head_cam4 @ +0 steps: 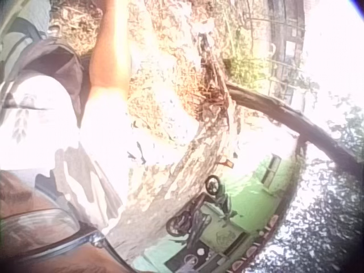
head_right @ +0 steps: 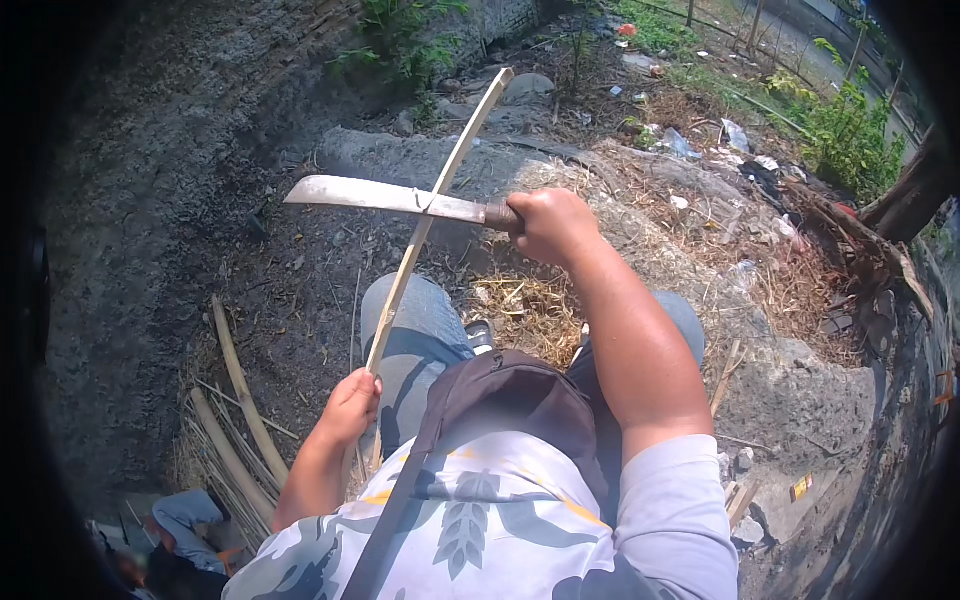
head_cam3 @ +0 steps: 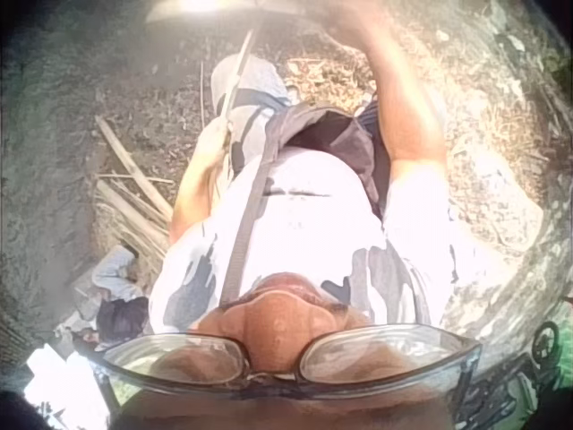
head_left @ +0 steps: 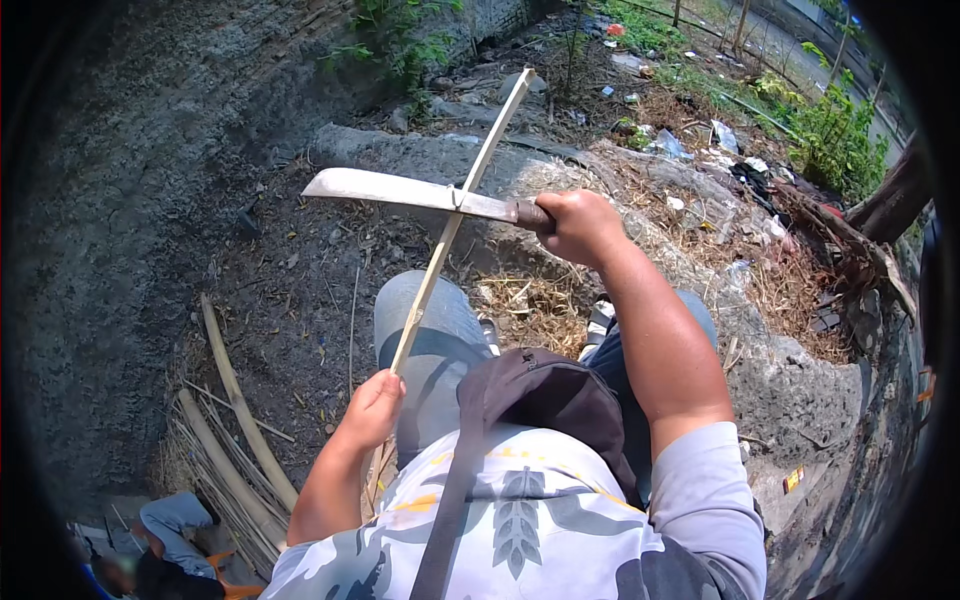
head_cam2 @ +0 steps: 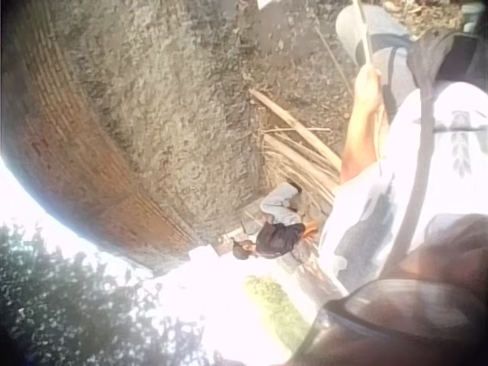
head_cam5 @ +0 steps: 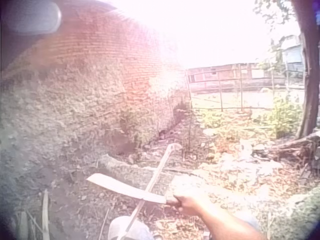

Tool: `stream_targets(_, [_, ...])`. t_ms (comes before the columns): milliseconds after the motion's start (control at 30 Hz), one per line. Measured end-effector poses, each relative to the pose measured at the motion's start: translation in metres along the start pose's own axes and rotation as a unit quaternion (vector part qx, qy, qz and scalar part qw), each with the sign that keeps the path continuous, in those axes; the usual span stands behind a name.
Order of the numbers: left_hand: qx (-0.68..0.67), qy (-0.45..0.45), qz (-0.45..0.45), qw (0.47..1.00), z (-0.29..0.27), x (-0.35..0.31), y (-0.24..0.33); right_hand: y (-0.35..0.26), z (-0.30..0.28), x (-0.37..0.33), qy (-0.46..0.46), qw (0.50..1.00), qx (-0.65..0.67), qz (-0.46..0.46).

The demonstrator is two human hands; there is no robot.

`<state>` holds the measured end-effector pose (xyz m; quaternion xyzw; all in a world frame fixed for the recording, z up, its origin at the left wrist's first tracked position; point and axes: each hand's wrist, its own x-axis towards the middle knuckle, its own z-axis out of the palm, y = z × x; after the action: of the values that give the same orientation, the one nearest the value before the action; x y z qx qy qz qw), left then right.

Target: The person holds a bamboo strip and repeatedly shaves down its length using a machete.

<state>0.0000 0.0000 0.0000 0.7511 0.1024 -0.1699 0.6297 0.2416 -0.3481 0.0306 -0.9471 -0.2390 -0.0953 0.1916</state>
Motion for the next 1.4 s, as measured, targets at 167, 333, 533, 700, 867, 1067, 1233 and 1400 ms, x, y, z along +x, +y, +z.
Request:
stream_targets(167, [-0.036, -0.009, -0.015, 0.999, 0.012, 0.015, 0.008, -0.007, -0.001, -0.002, -0.004, 0.997, 0.028, -0.079])
stream_targets(333, [-0.009, 0.018, -0.007, 1.0, 0.015, 0.016, 0.006, -0.036, 0.008, -0.003, -0.029, 0.978, -0.067, -0.196])
stream_targets(533, [0.114, 0.022, 0.058, 0.992, 0.002, 0.006, -0.003, 0.04, -0.016, -0.003, 0.007, 0.999, -0.038, 0.015])
stream_targets(700, [0.039, 0.005, -0.013, 0.999, -0.001, 0.005, -0.017, 0.015, -0.002, -0.004, 0.034, 0.998, -0.047, -0.035])
stream_targets(867, [0.005, 0.007, -0.009, 1.0, 0.015, 0.016, -0.006, -0.016, 0.008, -0.007, -0.028, 0.986, -0.041, -0.159])
stream_targets(1067, [0.019, 0.015, 0.006, 1.0, 0.006, 0.005, 0.001, -0.008, 0.002, -0.003, 0.034, 0.981, -0.064, -0.179])
stream_targets(1233, [0.057, 0.019, 0.008, 0.998, -0.006, -0.004, 0.003, 0.023, -0.003, -0.005, 0.001, 0.998, 0.001, 0.06])
stream_targets(1400, [-0.012, 0.005, -0.026, 1.0, -0.005, 0.001, -0.017, -0.001, -0.001, -0.005, -0.041, 0.999, -0.013, -0.012])
